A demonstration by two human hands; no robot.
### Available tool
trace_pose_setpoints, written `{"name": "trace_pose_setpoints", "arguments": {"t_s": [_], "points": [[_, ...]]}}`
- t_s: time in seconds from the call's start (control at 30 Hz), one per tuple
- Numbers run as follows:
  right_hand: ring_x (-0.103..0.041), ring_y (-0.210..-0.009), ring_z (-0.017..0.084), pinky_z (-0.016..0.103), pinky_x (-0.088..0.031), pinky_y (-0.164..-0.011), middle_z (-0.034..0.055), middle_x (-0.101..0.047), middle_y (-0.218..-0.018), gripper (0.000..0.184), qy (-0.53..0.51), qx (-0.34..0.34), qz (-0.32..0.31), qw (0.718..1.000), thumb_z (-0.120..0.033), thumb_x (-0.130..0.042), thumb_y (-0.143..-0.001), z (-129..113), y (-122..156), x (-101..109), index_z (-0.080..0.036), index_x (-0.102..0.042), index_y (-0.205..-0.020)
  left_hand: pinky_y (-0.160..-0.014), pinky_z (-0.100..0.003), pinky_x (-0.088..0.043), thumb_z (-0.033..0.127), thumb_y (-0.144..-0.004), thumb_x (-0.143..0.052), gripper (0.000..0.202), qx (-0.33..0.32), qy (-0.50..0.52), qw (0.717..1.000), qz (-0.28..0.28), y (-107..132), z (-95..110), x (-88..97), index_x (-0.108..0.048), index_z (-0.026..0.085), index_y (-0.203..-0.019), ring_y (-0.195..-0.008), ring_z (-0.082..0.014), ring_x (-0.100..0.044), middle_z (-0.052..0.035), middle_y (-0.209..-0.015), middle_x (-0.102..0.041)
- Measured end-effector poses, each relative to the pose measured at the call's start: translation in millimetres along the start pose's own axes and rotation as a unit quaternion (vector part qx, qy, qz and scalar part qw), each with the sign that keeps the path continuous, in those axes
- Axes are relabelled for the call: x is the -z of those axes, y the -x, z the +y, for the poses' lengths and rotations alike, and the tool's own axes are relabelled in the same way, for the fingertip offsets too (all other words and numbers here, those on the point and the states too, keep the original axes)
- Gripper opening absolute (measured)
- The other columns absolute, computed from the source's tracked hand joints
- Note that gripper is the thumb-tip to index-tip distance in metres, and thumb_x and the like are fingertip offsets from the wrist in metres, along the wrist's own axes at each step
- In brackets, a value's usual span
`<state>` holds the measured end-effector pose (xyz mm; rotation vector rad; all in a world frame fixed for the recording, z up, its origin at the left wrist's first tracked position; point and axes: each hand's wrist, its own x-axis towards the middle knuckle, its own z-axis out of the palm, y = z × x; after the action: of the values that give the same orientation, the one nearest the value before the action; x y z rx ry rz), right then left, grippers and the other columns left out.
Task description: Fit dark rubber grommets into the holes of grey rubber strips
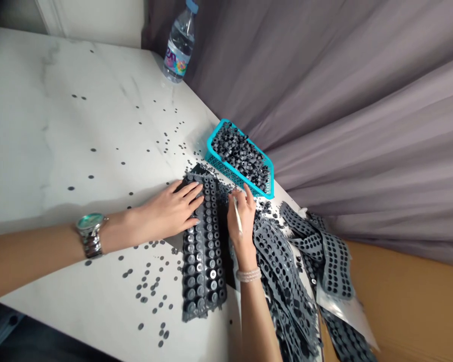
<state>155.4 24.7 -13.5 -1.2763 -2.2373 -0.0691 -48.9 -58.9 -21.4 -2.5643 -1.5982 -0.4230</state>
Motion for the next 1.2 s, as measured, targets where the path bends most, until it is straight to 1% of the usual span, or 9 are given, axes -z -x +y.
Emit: {"name": "trace_pose_setpoints", "arguments": {"t_s": [0.1, 0.2, 0.33, 0.6, 0.77, 0.83, 0.93, 1.03, 1.2], "points": [[-0.042, -0.135, 0.028, 0.055, -0.039, -0.106, 0.0127, -0.063, -0.123, 0.021, -0.023, 0.012, -0.025, 0.999, -0.031, -0.050, -0.094, -8.7, 6.9, 6.8, -0.021, -0.067, -0.101, -0.108, -0.052, -0.026, 0.042, -0.097, -0.035, 0.058, 0.007, 0.003, 1.000, -0.010, -0.7, -1.2, 3.4, -0.049, 0.003, -0.137, -0.136, -0.0350, -0.037, -0.0230, -0.148, -0.042], [-0.048, -0.130, 0.026, 0.051, -0.042, -0.105, 0.0110, -0.065, -0.121, 0.022, -0.055, 0.025, -0.037, 0.997, -0.031, -0.051, -0.094, -23.6, 14.5, 10.2, -0.022, -0.068, -0.104, -0.109, -0.052, -0.025, 0.042, -0.098, -0.035, 0.058, 0.009, 0.005, 1.000, -0.013, -1.7, -1.9, 5.8, -0.049, 0.002, -0.137, -0.136, -0.0351, -0.037, -0.0237, -0.148, -0.041], [-0.052, -0.126, 0.024, 0.047, -0.045, -0.102, 0.0088, -0.066, -0.120, 0.021, -0.071, 0.054, -0.081, 0.993, -0.030, -0.051, -0.095, -35.7, 22.3, 7.9, -0.024, -0.067, -0.108, -0.107, -0.052, -0.026, 0.039, -0.097, -0.037, 0.057, -0.007, -0.014, 1.000, -0.004, -2.3, -1.2, 5.2, -0.050, -0.002, -0.135, -0.135, -0.0376, -0.038, -0.0261, -0.145, -0.044], [-0.054, -0.124, 0.025, 0.047, -0.045, -0.099, 0.0110, -0.064, -0.123, 0.022, -0.028, 0.109, -0.086, 0.990, -0.027, -0.047, -0.097, -36.2, 24.9, 1.1, -0.023, -0.065, -0.109, -0.104, -0.050, -0.029, 0.038, -0.097, -0.037, 0.055, -0.011, -0.020, 1.000, 0.004, -2.0, -1.1, 0.9, -0.053, -0.001, -0.133, -0.132, -0.0367, -0.039, -0.0254, -0.142, -0.048], [-0.051, -0.127, 0.025, 0.045, -0.045, -0.097, 0.0123, -0.063, -0.124, 0.024, 0.002, 0.166, -0.104, 0.981, -0.021, -0.041, -0.098, -33.4, 14.3, 3.0, -0.023, -0.061, -0.109, -0.102, -0.049, -0.031, 0.039, -0.095, -0.039, 0.054, -0.009, -0.007, 1.000, 0.012, -2.5, -1.8, -5.0, -0.056, 0.001, -0.130, -0.132, -0.0368, -0.039, -0.0242, -0.142, -0.049], [-0.047, -0.130, 0.026, 0.047, -0.043, -0.099, 0.0132, -0.063, -0.122, 0.024, 0.012, 0.129, -0.062, 0.990, -0.020, -0.038, -0.098, -26.6, 7.3, 6.8, -0.022, -0.061, -0.107, -0.101, -0.049, -0.031, 0.039, -0.096, -0.039, 0.054, -0.008, -0.002, 1.000, 0.013, -2.4, -1.7, -5.9, -0.056, 0.001, -0.130, -0.131, -0.0373, -0.040, -0.0247, -0.141, -0.050], [-0.044, -0.132, 0.028, 0.053, -0.040, -0.102, 0.0132, -0.065, -0.115, 0.021, 0.017, 0.026, 0.014, 0.999, -0.024, -0.041, -0.097, -15.0, 2.1, 14.3, -0.022, -0.062, -0.099, -0.101, -0.049, -0.032, 0.039, -0.097, -0.035, 0.055, -0.006, -0.004, 1.000, 0.011, -1.5, -1.1, -3.4, -0.054, -0.001, -0.131, -0.131, -0.0376, -0.041, -0.0259, -0.141, -0.049], [-0.042, -0.135, 0.029, 0.054, -0.040, -0.104, 0.0129, -0.066, -0.117, 0.018, -0.010, -0.004, -0.018, 1.000, -0.028, -0.048, -0.095, -14.1, 9.4, 19.4, -0.021, -0.064, -0.097, -0.102, -0.051, -0.030, 0.039, -0.097, -0.036, 0.056, -0.005, -0.007, 1.000, 0.008, -0.7, -0.9, -0.2, -0.053, -0.001, -0.132, -0.132, -0.0381, -0.041, -0.0267, -0.142, -0.047], [-0.045, -0.133, 0.025, 0.050, -0.041, -0.106, 0.0086, -0.064, -0.126, 0.020, -0.051, 0.043, -0.076, 0.995, -0.028, -0.050, -0.095, -34.6, 27.4, 14.5, -0.024, -0.066, -0.106, -0.104, -0.052, -0.029, 0.039, -0.096, -0.038, 0.058, -0.006, -0.017, 1.000, 0.015, -0.8, -2.0, -3.0, -0.051, -0.003, -0.133, -0.134, -0.0403, -0.038, -0.0277, -0.144, -0.045]]}}
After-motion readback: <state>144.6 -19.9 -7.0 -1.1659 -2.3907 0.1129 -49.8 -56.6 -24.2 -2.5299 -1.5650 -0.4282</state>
